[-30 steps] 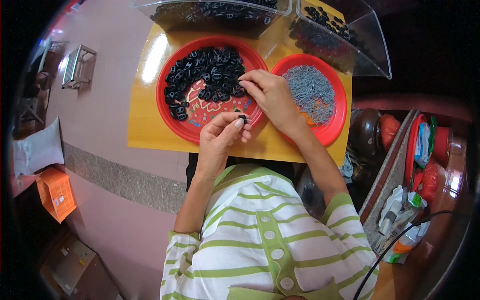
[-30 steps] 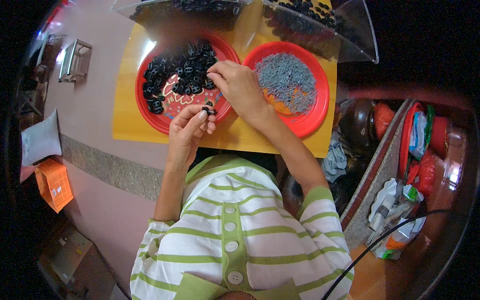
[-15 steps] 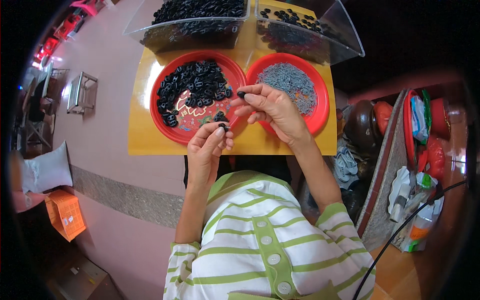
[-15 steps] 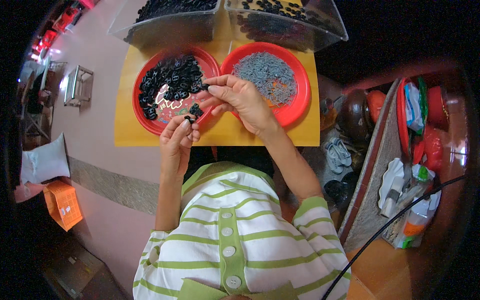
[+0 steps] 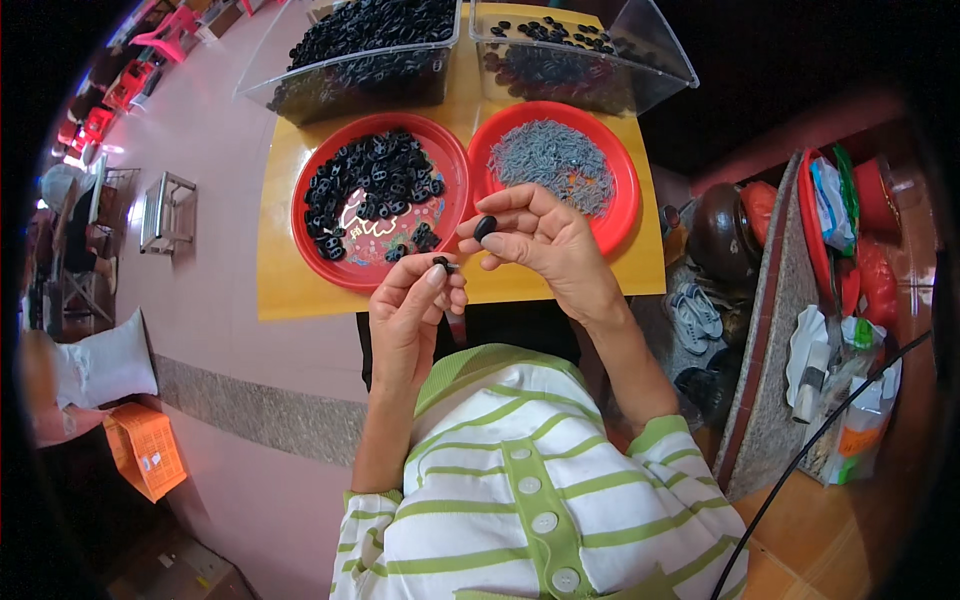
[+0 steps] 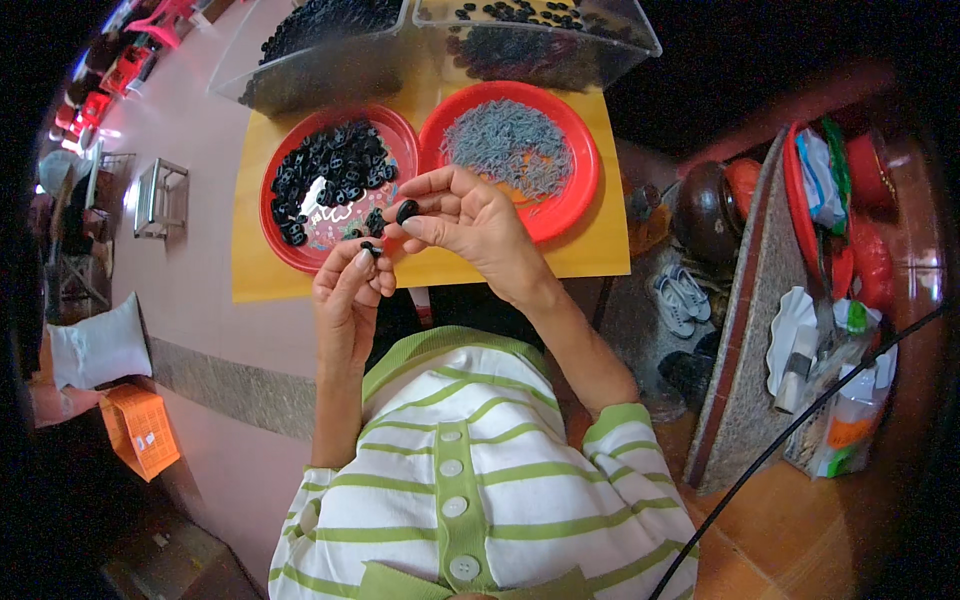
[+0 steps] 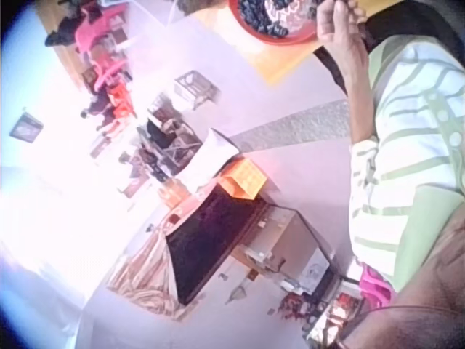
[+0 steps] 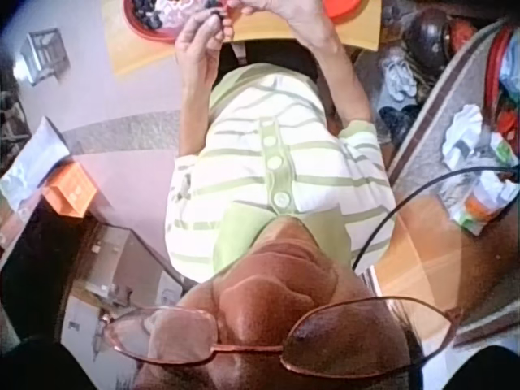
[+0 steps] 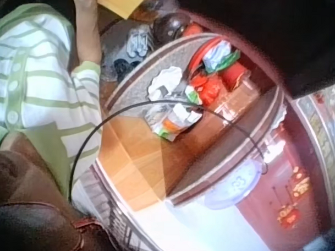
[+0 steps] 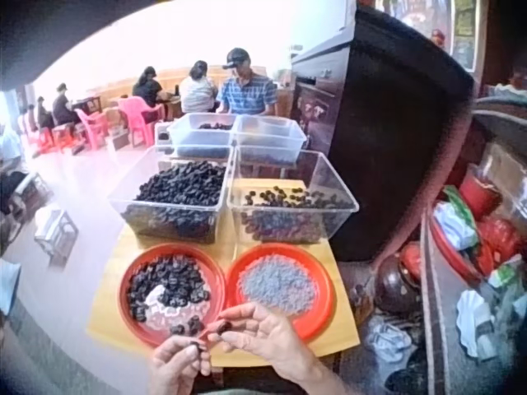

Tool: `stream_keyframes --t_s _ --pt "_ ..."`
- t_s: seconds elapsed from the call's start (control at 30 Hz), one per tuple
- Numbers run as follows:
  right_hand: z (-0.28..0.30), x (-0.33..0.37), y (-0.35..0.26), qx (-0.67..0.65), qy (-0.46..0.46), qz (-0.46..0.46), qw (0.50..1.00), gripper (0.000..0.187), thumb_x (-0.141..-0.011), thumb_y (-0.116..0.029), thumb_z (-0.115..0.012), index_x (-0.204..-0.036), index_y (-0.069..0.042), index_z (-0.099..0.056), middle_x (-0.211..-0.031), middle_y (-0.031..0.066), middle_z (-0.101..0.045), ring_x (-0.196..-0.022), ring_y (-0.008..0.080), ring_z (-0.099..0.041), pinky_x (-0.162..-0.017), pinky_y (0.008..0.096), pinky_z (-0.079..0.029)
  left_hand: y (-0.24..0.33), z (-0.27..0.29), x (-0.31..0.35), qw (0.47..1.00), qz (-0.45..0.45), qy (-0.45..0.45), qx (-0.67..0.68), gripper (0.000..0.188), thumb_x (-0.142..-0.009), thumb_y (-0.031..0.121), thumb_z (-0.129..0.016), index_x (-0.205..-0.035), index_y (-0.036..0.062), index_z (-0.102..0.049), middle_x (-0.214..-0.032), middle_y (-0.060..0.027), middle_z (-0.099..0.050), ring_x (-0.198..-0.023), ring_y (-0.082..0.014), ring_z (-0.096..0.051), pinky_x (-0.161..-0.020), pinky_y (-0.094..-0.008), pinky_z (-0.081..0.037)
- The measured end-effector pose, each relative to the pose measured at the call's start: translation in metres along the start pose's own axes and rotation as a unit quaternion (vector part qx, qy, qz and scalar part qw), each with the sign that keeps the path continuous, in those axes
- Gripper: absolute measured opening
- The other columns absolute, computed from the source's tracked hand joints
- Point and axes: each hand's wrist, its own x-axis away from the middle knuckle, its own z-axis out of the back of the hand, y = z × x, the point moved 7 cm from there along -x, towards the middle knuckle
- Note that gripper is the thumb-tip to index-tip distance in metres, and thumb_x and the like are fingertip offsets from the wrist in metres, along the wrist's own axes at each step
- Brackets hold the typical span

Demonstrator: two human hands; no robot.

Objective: The person repeatedly picks a black plastic buckle from a red plate and a gray cable tie from another red plate, then inserts the tie through the buckle to assemble units. The assembled units are placed back into the plate with the buckles. The process continues throughout the clip.

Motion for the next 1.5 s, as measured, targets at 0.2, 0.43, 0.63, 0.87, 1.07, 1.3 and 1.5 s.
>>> stream_keyframes --t_s 0.2,0.43,0.63,0.87,1.07,1.3,1.5 --pt "-0.004 -0.011 0.011 0.001 -0.004 -0.043 0.999 0.023 -0.085 0.001 -0.059 -0.107 0.0 -0.054 -0.103 0.0131 -0.064 -0.096 0.0172 -0.063 -0.074 0.025 -0.053 0.002 0.012 -0.001 1.0 0.005 0.021 0.021 0.017 -0.091 0.008 -0.054 -0.104 -0.003 -0.058 -0.085 -0.0091 -0.063 -0.071 -0.0113 -0.06 -0.066 -0.0222 -0.048" --pt "0.012 -0.041 0.024 0.048 0.02 -0.023 0.998 0.017 -0.084 0.0 -0.062 -0.1 -0.004 -0.058 -0.099 0.0115 -0.064 -0.087 0.0144 -0.064 -0.068 0.0227 -0.053 0.011 0.025 -0.026 0.998 0.009 0.055 0.04 0.017 -0.091 0.008 -0.054 -0.103 -0.0031 -0.058 -0.087 -0.01 -0.064 -0.072 -0.0129 -0.061 -0.065 -0.0234 -0.049" --pt "0.02 -0.06 0.028 0.041 0.059 -0.067 0.995 0.017 -0.085 -0.001 -0.061 -0.101 -0.003 -0.056 -0.09 0.0115 -0.065 -0.076 0.0147 -0.065 -0.061 0.0223 -0.052 0.009 0.035 -0.047 0.996 0.034 0.072 0.046 0.017 -0.091 0.008 -0.055 -0.104 -0.0028 -0.058 -0.087 -0.01 -0.064 -0.072 -0.0126 -0.061 -0.065 -0.023 -0.048" --pt "0.027 -0.072 0.035 -0.025 0.105 -0.108 0.988 0.016 -0.09 -0.012 -0.057 -0.099 0.001 -0.053 -0.085 0.0129 -0.065 -0.071 0.0156 -0.066 -0.055 0.0228 -0.054 0.005 0.046 -0.064 0.993 0.059 0.092 0.038 0.016 -0.091 0.009 -0.055 -0.102 -0.0024 -0.058 -0.087 -0.0101 -0.064 -0.072 -0.0121 -0.061 -0.065 -0.023 -0.048" --pt "0.036 -0.074 0.048 -0.047 0.117 -0.142 0.982 0.019 -0.092 -0.02 -0.055 -0.095 -0.001 -0.052 -0.082 0.0118 -0.064 -0.064 0.0122 -0.064 -0.049 0.0205 -0.052 0.003 0.041 -0.079 0.994 0.067 0.079 0.028 0.017 -0.091 0.009 -0.055 -0.102 -0.0028 -0.058 -0.089 -0.0114 -0.064 -0.074 -0.0139 -0.062 -0.067 -0.0244 -0.049" --pt "0.03 -0.073 0.048 -0.026 0.12 -0.136 0.983 0.014 -0.093 -0.017 -0.053 -0.094 -0.003 -0.055 -0.078 0.0071 -0.062 -0.056 0.0067 -0.055 -0.043 0.0173 -0.043 0.004 0.037 -0.088 0.993 0.044 0.1 0.031 0.017 -0.092 0.008 -0.053 -0.104 -0.0027 -0.058 -0.111 -0.017 -0.061 -0.093 -0.0194 -0.063 -0.077 -0.0291 -0.053" --pt "0.023 -0.07 0.048 0.038 0.12 -0.091 0.988 0.013 -0.092 -0.014 -0.056 -0.097 -0.003 -0.055 -0.078 0.0046 -0.061 -0.058 0.0039 -0.052 -0.045 0.0167 -0.042 -0.002 0.035 -0.086 0.994 0.06 0.081 0.046 0.018 -0.092 0.009 -0.052 -0.105 -0.0031 -0.057 -0.117 -0.0165 -0.058 -0.099 -0.0202 -0.061 -0.083 -0.0315 -0.053"
